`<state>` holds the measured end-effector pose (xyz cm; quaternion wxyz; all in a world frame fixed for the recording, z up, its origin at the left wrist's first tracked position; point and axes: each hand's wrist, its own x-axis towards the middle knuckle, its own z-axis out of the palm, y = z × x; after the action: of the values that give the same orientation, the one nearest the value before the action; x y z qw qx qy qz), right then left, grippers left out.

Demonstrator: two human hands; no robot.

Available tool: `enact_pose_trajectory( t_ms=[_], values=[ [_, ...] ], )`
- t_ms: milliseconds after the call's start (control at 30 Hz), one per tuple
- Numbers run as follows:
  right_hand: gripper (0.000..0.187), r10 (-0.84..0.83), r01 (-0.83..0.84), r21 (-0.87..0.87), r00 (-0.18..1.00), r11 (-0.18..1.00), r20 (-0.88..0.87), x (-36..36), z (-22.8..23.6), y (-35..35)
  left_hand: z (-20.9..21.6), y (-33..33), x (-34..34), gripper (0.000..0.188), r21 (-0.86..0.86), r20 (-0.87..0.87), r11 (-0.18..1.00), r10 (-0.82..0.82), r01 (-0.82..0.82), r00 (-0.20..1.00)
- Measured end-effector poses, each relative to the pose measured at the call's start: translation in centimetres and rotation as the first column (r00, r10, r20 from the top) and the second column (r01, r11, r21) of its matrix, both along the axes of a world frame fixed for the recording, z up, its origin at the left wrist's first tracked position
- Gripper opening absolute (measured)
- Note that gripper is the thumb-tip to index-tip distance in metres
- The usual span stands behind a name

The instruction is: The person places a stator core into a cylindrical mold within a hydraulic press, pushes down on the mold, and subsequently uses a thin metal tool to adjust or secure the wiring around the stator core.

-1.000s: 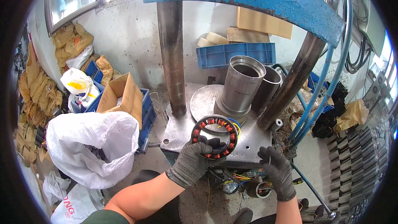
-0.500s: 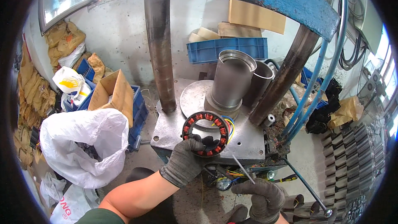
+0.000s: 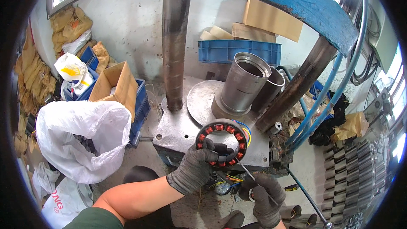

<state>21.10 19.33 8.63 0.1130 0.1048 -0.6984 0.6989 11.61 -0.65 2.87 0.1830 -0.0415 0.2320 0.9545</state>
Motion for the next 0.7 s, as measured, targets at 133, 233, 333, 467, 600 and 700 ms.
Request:
enact_pose_trajectory(
  t_ms=[133,233,333,467,600,700],
  values=[
    [0.023,-0.033,0.032,0.008,0.997,0.999,0.068,-0.4,-1.3,-0.4,-0.6,0.8,0.5,0.052,-0.173,-0.196,0.979,0.072,-0.107,0.978],
    [0.02,-0.036,0.035,0.053,0.999,0.998,0.029,-0.5,-2.4,-0.9,-0.4,0.9,0.9,0.053,-0.271,-0.24,0.945,0.12,-0.185,0.963],
    [0.015,-0.053,0.066,0.192,0.996,0.979,-0.073,-1.6,-5.5,-0.4,-0.1,0.9,1.5,0.055,-0.324,-0.267,0.916,0.151,-0.236,0.952],
    [0.019,-0.043,0.169,0.439,0.958,0.882,-0.282,-3.0,-6.4,-1.6,-0.3,0.7,2.7,0.055,-0.674,-0.498,0.622,0.016,-0.399,0.867],
    [0.016,0.009,0.083,0.342,0.965,0.936,-0.261,-2.7,-6.0,-0.5,0.9,0.8,2.6,0.051,-0.68,-0.436,0.653,0.005,-0.333,0.9],
    [0.024,0.079,0.074,0.456,0.948,0.887,-0.307,-2.9,-3.6,-1.7,1.0,0.3,2.0,0.05,-0.622,-0.354,0.729,0.064,-0.286,0.933]
  ],
)
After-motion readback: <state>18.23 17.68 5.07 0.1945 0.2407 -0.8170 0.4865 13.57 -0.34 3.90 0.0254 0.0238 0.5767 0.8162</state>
